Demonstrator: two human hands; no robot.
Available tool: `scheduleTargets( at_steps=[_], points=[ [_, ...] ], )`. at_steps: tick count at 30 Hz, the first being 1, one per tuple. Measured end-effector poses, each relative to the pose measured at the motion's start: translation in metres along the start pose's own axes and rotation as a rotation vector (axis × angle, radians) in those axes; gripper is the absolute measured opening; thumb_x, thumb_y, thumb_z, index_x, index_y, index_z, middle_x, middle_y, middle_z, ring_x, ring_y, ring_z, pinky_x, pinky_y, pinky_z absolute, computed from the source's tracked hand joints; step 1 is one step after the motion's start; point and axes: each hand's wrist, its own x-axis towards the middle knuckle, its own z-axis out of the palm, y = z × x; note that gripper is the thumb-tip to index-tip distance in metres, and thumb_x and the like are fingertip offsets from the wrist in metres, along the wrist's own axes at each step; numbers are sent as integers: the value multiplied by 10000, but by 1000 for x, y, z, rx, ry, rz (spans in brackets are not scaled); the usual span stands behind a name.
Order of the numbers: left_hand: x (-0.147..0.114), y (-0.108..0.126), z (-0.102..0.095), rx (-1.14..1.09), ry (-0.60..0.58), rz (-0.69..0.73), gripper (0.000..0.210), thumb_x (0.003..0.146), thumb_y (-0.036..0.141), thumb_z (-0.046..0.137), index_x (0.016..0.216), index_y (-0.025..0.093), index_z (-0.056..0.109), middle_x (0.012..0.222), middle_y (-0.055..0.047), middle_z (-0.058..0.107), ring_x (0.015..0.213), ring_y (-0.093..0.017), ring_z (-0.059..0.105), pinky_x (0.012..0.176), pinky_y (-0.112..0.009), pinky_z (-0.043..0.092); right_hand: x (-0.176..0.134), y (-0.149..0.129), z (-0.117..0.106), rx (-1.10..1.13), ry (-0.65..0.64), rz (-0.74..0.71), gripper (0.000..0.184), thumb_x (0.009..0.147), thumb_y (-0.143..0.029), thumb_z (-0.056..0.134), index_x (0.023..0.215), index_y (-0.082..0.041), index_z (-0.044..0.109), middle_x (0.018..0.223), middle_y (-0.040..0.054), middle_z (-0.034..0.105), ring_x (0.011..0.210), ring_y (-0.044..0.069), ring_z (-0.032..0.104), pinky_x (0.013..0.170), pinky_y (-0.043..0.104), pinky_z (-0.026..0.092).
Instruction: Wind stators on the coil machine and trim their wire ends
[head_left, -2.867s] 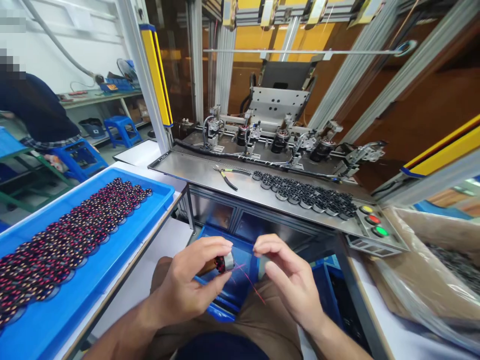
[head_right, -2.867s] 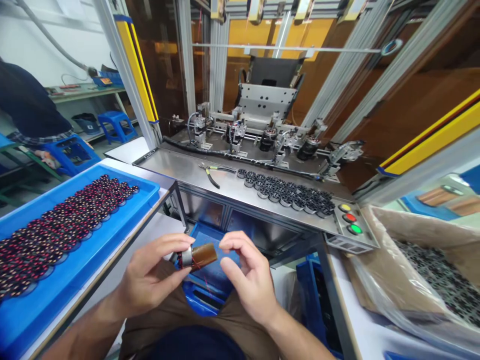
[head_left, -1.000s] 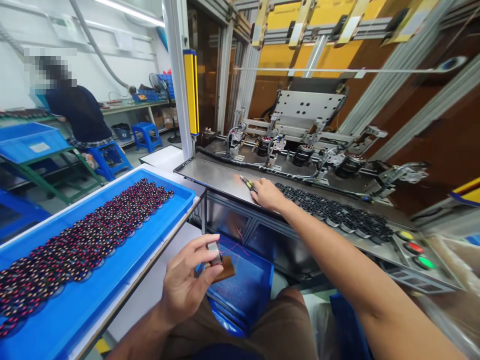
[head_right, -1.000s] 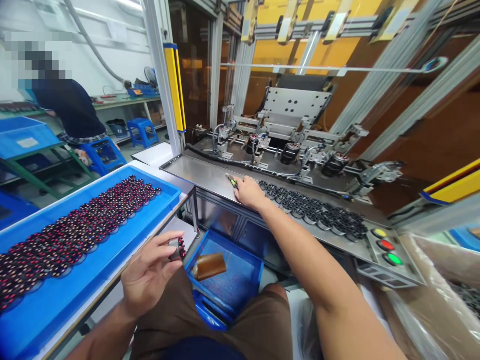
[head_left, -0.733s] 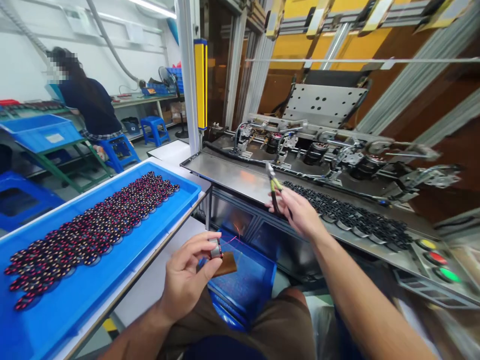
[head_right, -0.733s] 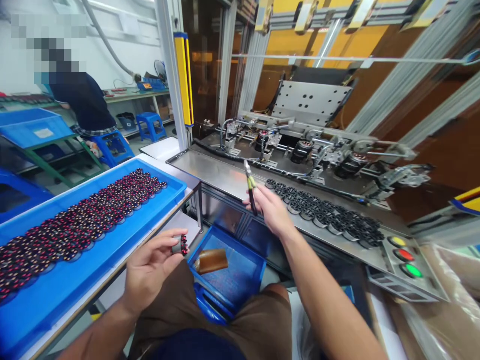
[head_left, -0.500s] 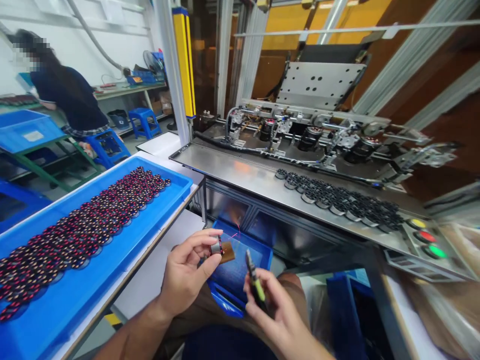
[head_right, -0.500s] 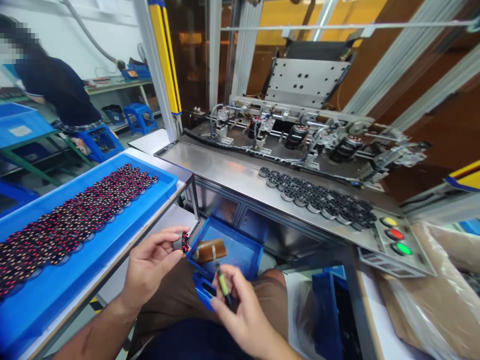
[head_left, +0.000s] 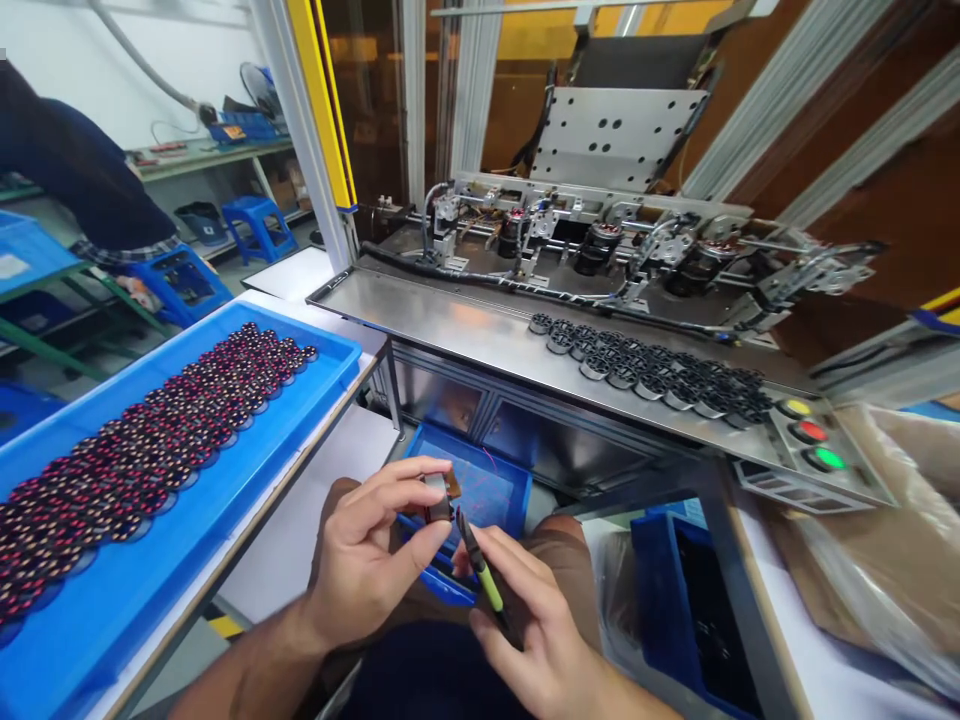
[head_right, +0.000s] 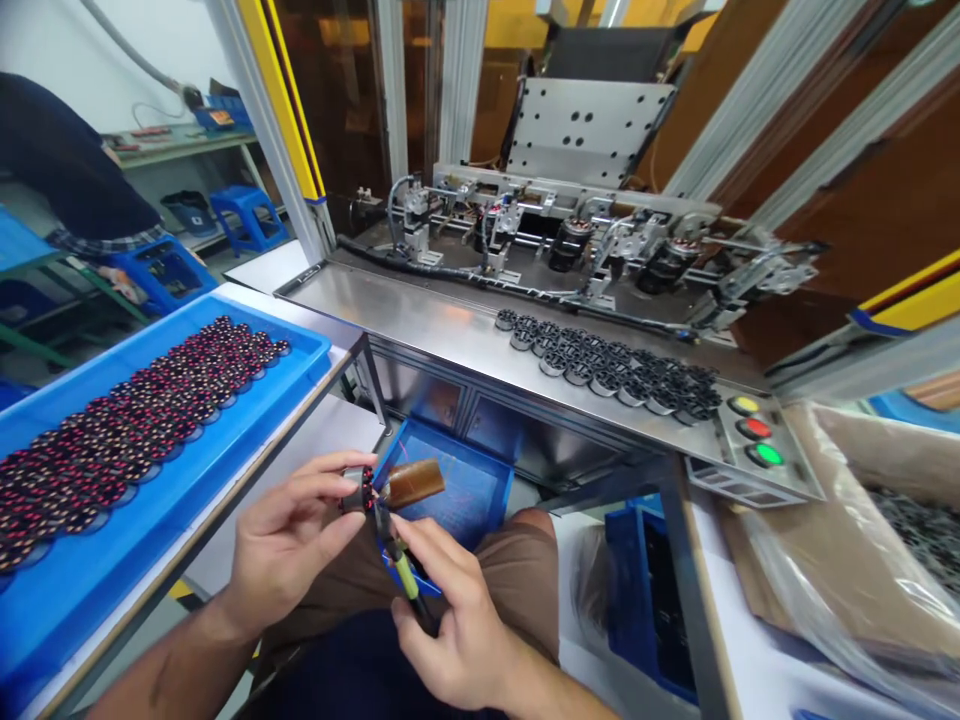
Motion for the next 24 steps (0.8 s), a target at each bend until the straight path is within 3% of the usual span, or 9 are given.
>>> scheduleTargets(
  at_steps=[6,11,14,19,24],
  points=[
    [0,0,-1,9,1,-4,406,832,5,666,1131,281,664,1273,-45,659,1215,-197,615,1032,-306,511,2,3,4,2,38,-28,690,800,-53,493,1452,-272,432,1023,51,681,863,177,673,791,270,585],
    [-1,-3,-1,4,1,-16,403,829,4,666,1131,271,664,1276,-58,657,1204,-196,622,1014,-299,526,-3,11,7,-39,69,1,673,780,-39,478,1416,-260,499,853,25,667,711,160,646,641,243,559],
    [-3,-3,-2,1,3,-19,387,827,7,665,1123,255,664,1273,-80,657,1211,-222,620,1027,-351,529,-4,11,6,-36,79,49,630,801,-51,509,1397,-253,524,907,34,706,738,158,671,718,251,578],
    [-4,-1,-3,38,-4,21,356,820,22,676,1094,247,673,1255,-92,674,1182,-243,644,1011,-384,542,-3,2,0,-62,47,74,689,778,-76,512,1443,-254,479,1185,91,680,986,239,682,845,328,598],
    [-3,1,-3,72,-48,56,385,815,8,674,1108,257,666,1266,-73,669,1183,-225,647,1027,-353,530,-1,-2,-1,-53,36,64,711,774,-81,508,1464,-245,453,1144,91,684,980,248,672,822,334,605]
  ],
)
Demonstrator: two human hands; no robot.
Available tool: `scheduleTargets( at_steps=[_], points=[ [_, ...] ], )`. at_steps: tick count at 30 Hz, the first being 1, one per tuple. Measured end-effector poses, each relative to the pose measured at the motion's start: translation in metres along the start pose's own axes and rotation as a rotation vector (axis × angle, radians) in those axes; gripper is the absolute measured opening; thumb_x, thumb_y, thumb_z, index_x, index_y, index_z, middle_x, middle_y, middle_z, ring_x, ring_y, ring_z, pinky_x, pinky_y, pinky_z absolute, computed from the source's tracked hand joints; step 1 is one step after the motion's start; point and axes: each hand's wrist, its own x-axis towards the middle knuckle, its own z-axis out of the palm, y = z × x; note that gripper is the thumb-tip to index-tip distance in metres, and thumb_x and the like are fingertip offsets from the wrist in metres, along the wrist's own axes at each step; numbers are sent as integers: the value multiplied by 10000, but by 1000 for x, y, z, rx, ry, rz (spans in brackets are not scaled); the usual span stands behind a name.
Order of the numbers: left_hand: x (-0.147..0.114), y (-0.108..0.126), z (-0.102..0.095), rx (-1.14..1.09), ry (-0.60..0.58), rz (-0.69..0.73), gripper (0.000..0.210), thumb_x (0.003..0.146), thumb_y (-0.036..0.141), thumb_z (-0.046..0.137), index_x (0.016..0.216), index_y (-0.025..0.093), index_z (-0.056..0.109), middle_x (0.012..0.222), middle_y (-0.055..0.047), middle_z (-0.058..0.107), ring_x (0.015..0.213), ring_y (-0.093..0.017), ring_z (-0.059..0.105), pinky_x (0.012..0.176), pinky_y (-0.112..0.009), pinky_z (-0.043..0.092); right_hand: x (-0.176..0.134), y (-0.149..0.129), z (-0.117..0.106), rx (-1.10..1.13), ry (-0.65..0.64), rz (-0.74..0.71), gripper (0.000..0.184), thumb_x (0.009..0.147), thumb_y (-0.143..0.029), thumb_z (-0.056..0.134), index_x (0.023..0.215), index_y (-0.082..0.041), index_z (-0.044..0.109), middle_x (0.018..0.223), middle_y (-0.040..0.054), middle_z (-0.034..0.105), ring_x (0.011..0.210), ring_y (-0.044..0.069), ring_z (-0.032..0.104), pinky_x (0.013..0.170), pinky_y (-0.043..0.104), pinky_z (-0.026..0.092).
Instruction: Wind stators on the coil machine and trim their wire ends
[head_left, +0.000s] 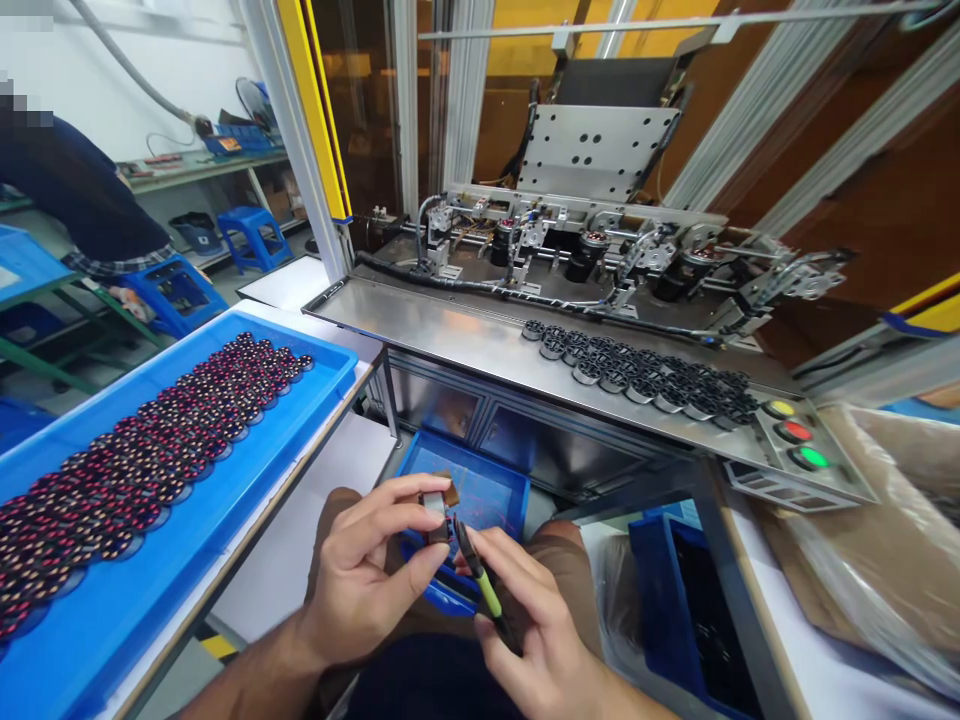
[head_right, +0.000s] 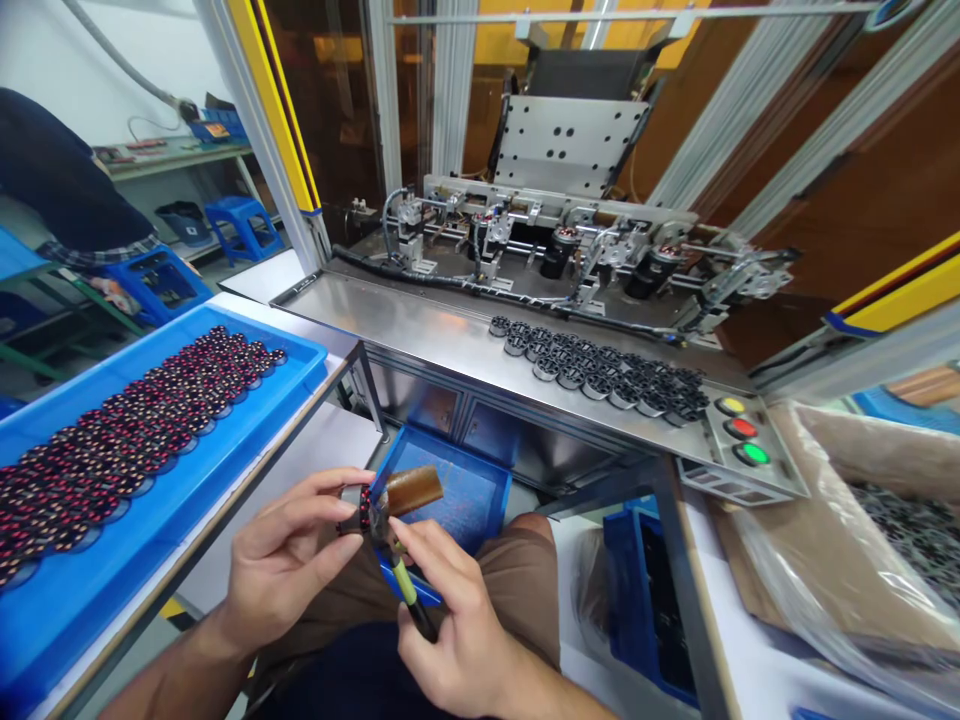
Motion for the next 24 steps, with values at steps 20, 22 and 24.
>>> scheduleTargets(
  at_steps=[20,22,24],
  points=[
    [-3,-4,-2,131,-10,114,496,790,90,733,1255,217,618,1200,-117,712,1114,-241,683,976,-374,579,0,3,-3,-40,-4,-48,791,739,-31,473,1489,-269,393,1256,93,633,1097,240,652,887,338,596],
    [-2,-3,-2,142,-13,123,489,787,99,738,1248,215,620,1185,-117,719,1106,-245,687,968,-376,582,0,3,-2,-42,-11,-40,792,741,-32,478,1494,-256,386,1262,103,627,1119,249,641,896,349,593],
    [-2,-2,-1,144,-20,130,491,785,102,742,1247,216,619,1179,-111,724,1102,-238,690,969,-359,579,1,4,-1,-32,-15,-47,782,747,-36,479,1493,-249,387,1263,106,626,1126,249,638,905,351,588]
  ],
)
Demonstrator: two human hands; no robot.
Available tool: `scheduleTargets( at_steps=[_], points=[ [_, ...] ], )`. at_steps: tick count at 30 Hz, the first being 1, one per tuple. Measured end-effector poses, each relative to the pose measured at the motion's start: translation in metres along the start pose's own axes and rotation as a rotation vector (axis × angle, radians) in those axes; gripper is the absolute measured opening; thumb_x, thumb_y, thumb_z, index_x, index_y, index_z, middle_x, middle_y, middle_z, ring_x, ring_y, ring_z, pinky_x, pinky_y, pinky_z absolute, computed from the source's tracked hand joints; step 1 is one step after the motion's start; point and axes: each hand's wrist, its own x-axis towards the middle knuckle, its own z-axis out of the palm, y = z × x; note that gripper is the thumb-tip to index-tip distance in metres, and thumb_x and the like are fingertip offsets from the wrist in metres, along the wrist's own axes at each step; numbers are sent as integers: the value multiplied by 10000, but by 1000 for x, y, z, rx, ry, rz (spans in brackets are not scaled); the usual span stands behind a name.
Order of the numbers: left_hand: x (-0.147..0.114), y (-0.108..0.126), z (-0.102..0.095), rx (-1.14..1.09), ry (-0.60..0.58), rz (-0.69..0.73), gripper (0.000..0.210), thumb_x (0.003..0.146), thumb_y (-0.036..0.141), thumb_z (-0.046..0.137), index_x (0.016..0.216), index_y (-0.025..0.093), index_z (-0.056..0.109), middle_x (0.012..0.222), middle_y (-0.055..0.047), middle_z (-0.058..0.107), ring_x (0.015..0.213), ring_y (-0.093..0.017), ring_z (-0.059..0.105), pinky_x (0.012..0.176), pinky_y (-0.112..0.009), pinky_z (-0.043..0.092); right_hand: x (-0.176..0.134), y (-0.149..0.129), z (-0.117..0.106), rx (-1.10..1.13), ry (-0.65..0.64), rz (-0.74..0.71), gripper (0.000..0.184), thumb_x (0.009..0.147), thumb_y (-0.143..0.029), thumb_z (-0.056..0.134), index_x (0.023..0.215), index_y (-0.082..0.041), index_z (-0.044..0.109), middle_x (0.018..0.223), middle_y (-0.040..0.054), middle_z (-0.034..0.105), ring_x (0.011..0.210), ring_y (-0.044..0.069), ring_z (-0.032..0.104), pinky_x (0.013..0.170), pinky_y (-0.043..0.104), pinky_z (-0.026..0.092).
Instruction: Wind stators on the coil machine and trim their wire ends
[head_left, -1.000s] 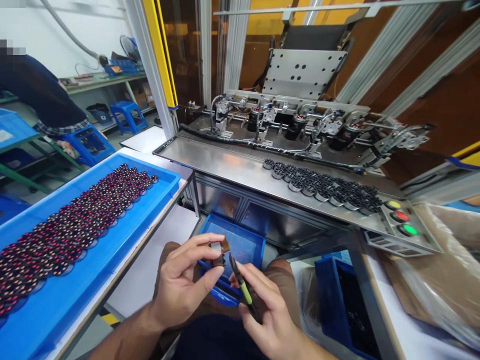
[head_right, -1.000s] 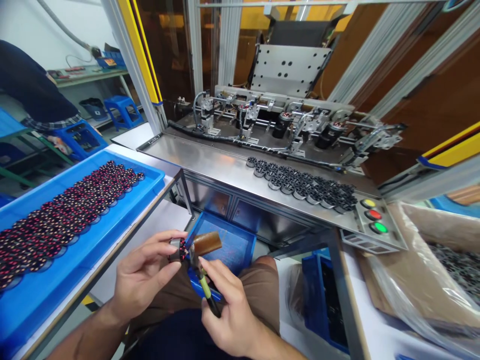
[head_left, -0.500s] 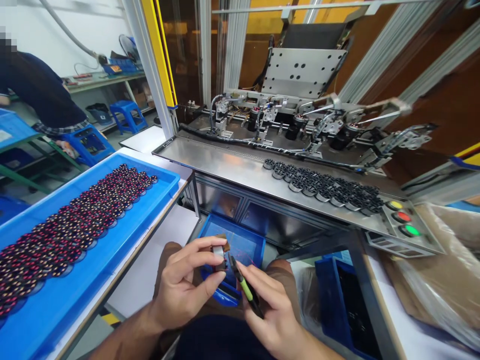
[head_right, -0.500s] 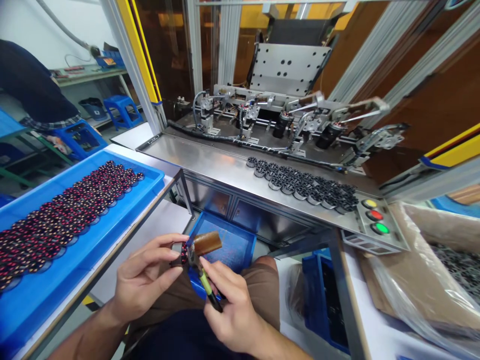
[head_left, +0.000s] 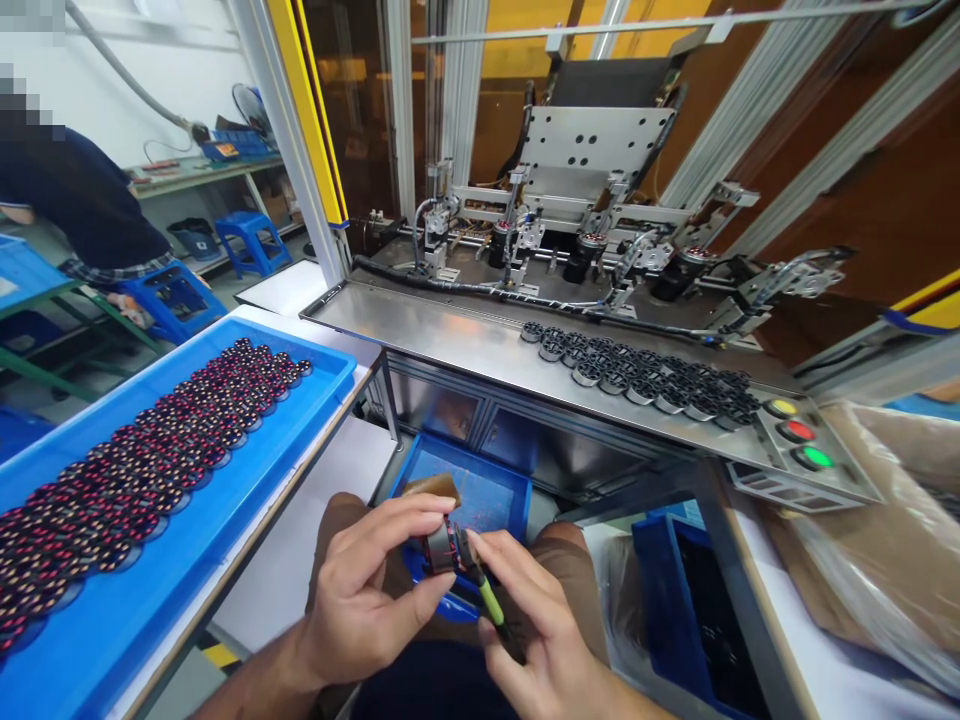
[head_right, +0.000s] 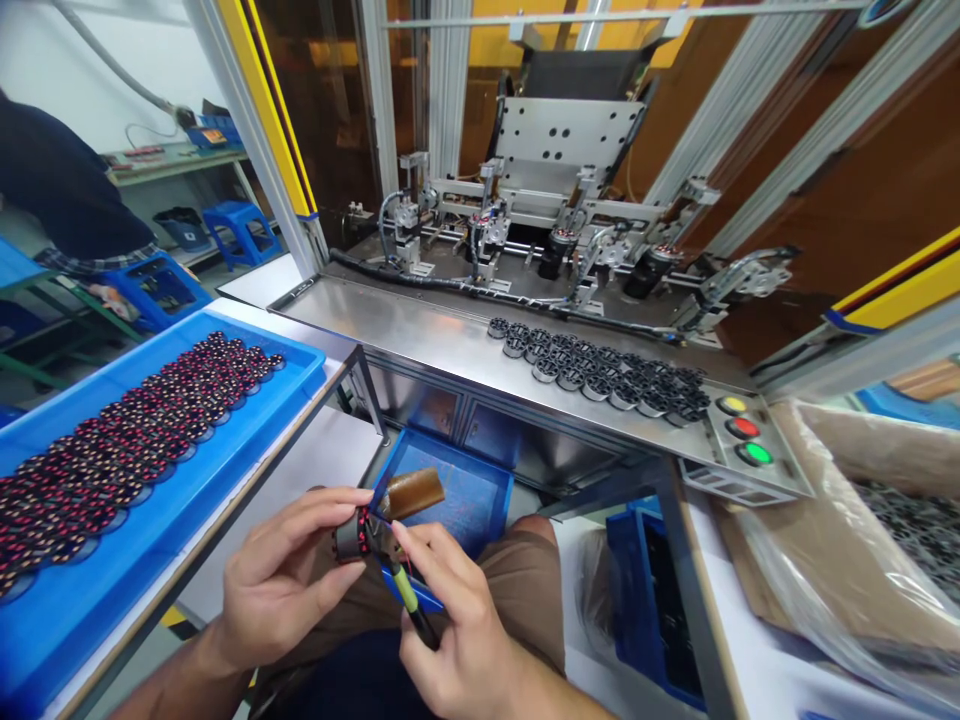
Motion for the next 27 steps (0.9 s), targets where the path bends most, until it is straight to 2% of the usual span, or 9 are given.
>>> scheduleTargets(
  at_steps=[5,9,17,19,22,25,27],
  points=[
    [0,1,0,-23,-23,5,503,786,105,742,1257,220,608,1186,-112,720,1095,-233,692,957,-339,577,4,0,3,14,32,-33,757,754,-33,469,1474,-260,410,1225,88,650,1087,234,651,868,320,592],
    [0,1,-1,-27,-22,-4,497,785,106,741,1250,221,611,1183,-120,721,1083,-247,698,942,-356,583,4,-1,3,-4,35,-15,742,755,-33,479,1460,-260,430,1125,76,688,1000,231,679,810,303,602],
    [-1,1,-1,-19,-47,-13,483,795,91,725,1246,217,609,1186,-125,715,1073,-242,698,932,-354,584,-1,2,4,-11,61,-5,720,738,-36,489,1424,-257,490,1077,72,701,959,227,692,785,286,602],
    [0,0,-1,-24,-57,-11,491,795,82,722,1251,221,606,1188,-118,714,1078,-236,696,939,-347,581,-3,3,4,-8,57,18,728,738,-39,488,1434,-253,492,1055,74,709,933,230,695,769,291,607],
    [0,-1,-1,-22,-50,-41,480,796,79,724,1239,226,614,1190,-113,712,1107,-239,686,980,-361,564,-4,7,5,26,62,64,680,761,-50,509,1414,-244,527,995,69,725,859,216,701,825,316,599],
    [0,-3,-1,-44,-29,-90,426,797,114,742,1193,235,641,1236,-119,684,1147,-250,664,987,-373,565,-3,10,5,138,89,171,573,828,-94,544,1383,-236,555,913,52,725,790,188,695,813,310,593],
    [1,-4,-2,-88,-40,-71,378,801,148,751,1155,242,659,1284,-123,651,1141,-255,664,958,-375,583,-1,12,4,206,103,261,536,852,-129,557,1379,-225,556,923,58,721,815,190,696,791,302,592]
  ],
)
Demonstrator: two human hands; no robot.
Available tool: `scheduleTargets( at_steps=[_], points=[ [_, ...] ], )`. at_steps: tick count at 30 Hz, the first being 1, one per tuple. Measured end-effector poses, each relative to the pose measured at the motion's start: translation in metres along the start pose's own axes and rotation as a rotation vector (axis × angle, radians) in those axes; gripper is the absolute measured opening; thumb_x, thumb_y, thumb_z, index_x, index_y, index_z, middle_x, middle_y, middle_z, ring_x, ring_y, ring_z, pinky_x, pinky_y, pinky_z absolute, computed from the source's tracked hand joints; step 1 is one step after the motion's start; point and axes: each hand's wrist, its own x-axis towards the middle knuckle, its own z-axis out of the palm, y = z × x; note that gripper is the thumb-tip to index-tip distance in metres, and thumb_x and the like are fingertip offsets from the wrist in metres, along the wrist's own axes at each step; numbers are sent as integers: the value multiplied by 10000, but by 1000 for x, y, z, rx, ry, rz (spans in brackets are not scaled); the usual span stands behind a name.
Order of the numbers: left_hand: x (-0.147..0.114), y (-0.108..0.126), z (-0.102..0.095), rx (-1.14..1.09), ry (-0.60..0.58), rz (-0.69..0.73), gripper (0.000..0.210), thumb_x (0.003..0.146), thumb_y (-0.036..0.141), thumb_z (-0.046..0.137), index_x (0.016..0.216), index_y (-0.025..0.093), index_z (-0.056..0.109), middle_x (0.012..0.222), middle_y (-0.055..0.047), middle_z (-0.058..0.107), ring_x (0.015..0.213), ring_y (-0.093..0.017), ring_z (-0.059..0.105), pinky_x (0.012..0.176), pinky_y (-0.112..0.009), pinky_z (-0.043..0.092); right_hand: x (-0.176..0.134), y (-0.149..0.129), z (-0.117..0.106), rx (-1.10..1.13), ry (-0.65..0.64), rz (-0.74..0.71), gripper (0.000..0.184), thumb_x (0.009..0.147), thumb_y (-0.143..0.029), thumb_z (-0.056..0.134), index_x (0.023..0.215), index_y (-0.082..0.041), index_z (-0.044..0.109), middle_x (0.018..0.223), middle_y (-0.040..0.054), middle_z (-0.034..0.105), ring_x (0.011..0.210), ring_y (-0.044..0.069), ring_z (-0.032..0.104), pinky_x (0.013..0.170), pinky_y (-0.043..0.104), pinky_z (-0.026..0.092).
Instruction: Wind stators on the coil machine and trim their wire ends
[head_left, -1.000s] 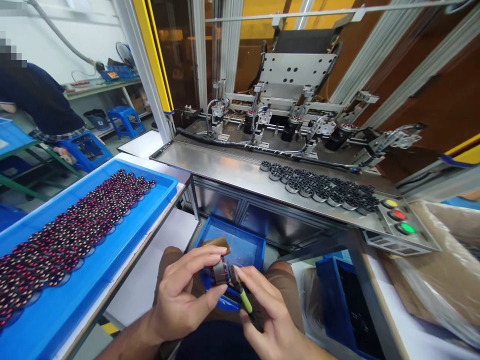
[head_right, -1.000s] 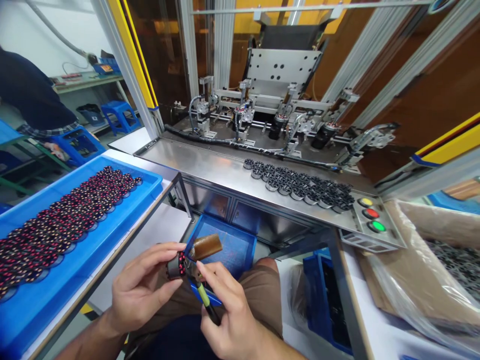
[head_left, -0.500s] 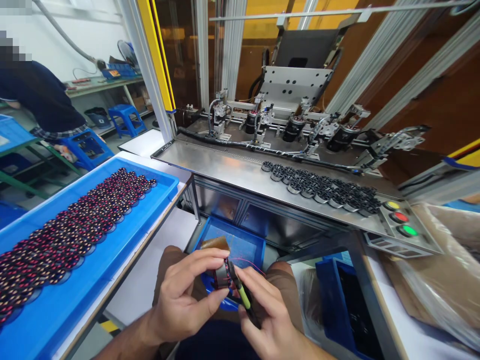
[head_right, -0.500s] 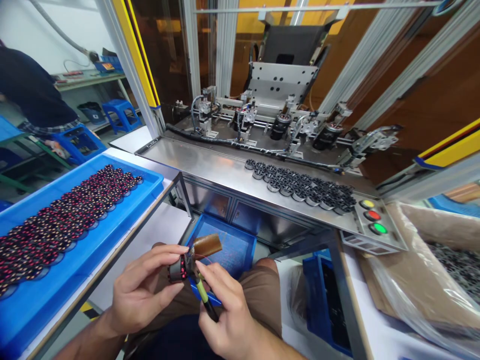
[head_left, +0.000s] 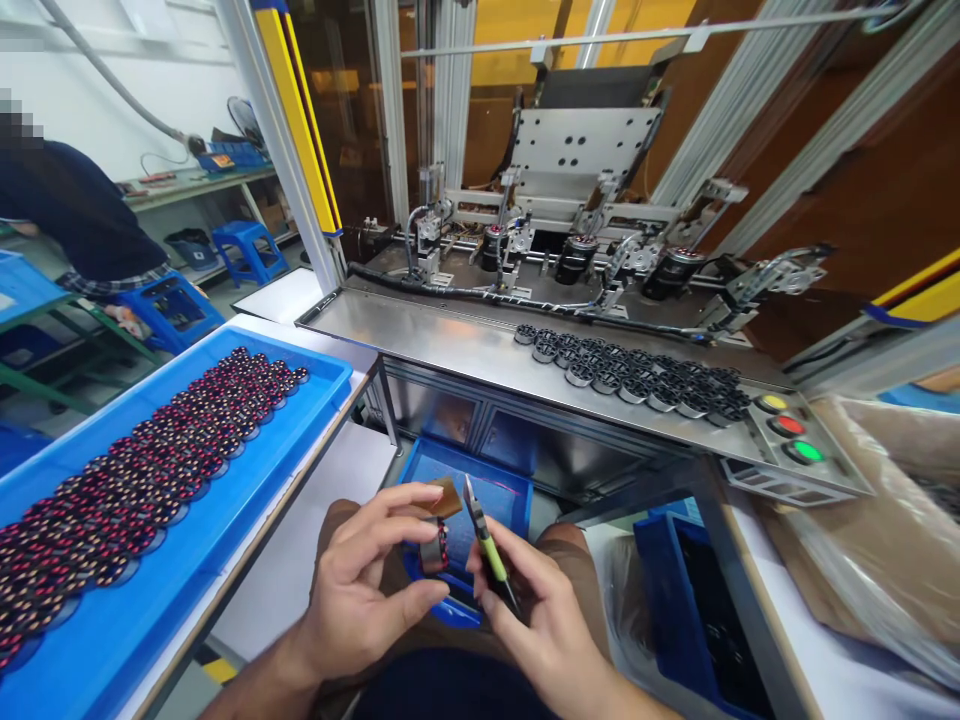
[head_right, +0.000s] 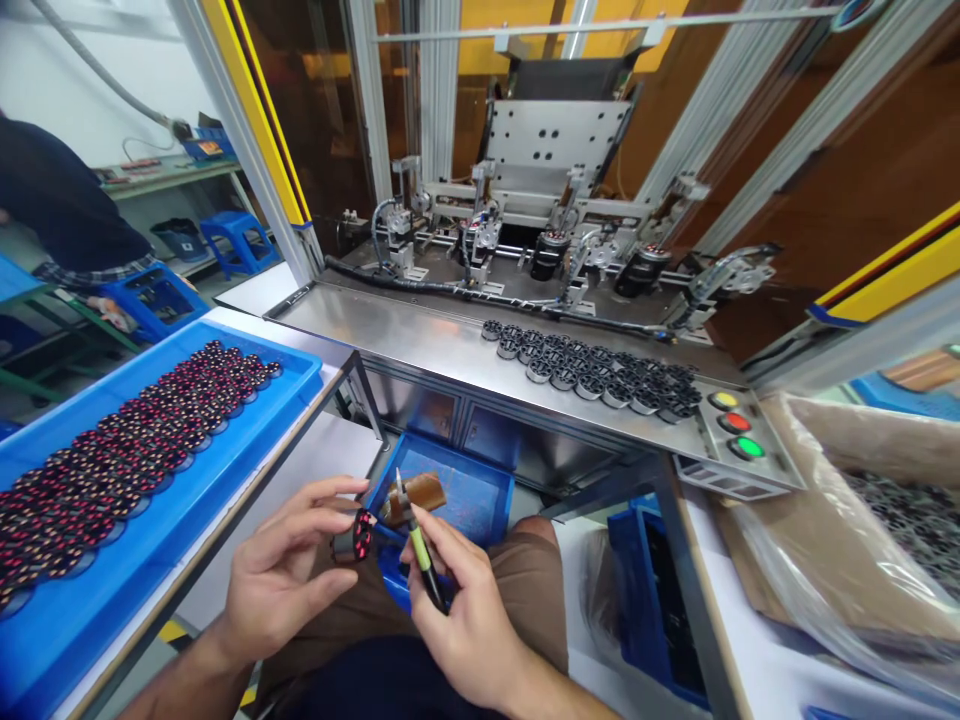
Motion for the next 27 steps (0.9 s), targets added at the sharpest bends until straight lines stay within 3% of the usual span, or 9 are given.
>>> scheduleTargets(
  at_steps=[3,8,12,16,22,27],
  points=[
    [1,-3,-4,25,-37,95,418,798,111,745,1180,253,647,1333,-119,607,1105,-242,678,950,-381,592,1,0,-4,22,-9,70,515,838,-142,566,1349,-205,582,957,75,719,863,204,695,824,324,587],
    [4,-7,-13,368,32,218,618,772,74,756,1331,242,552,1293,-119,615,1154,-241,651,987,-360,575,-6,-3,-16,-24,-29,100,526,822,-116,550,1335,-217,601,943,77,725,826,202,694,830,335,584],
    [7,-8,-16,575,37,290,431,830,117,710,1234,220,604,1263,-105,617,1086,-199,676,920,-301,606,-17,-10,-24,-11,-67,151,554,825,-89,527,1354,-240,591,942,73,727,788,189,696,807,306,585],
    [10,-10,-19,757,0,402,334,854,58,653,1170,159,619,1223,-122,629,1182,-205,629,996,-305,568,-22,-16,-23,60,-124,148,636,787,-60,536,1381,-284,570,939,58,715,744,169,691,764,276,584],
    [10,-13,-23,639,-21,434,477,851,-5,626,1296,150,552,1185,-129,672,1229,-232,615,1030,-387,564,-19,-19,-18,318,-216,153,694,758,-42,534,1411,-277,537,1024,86,694,830,185,701,811,323,582],
    [9,-11,-18,432,35,459,694,799,-96,630,1414,156,430,1205,-139,690,1174,-191,651,1003,-353,579,-18,-20,-16,478,-297,136,749,781,-14,531,1441,-365,479,1140,74,666,990,202,689,928,383,537]
  ],
)
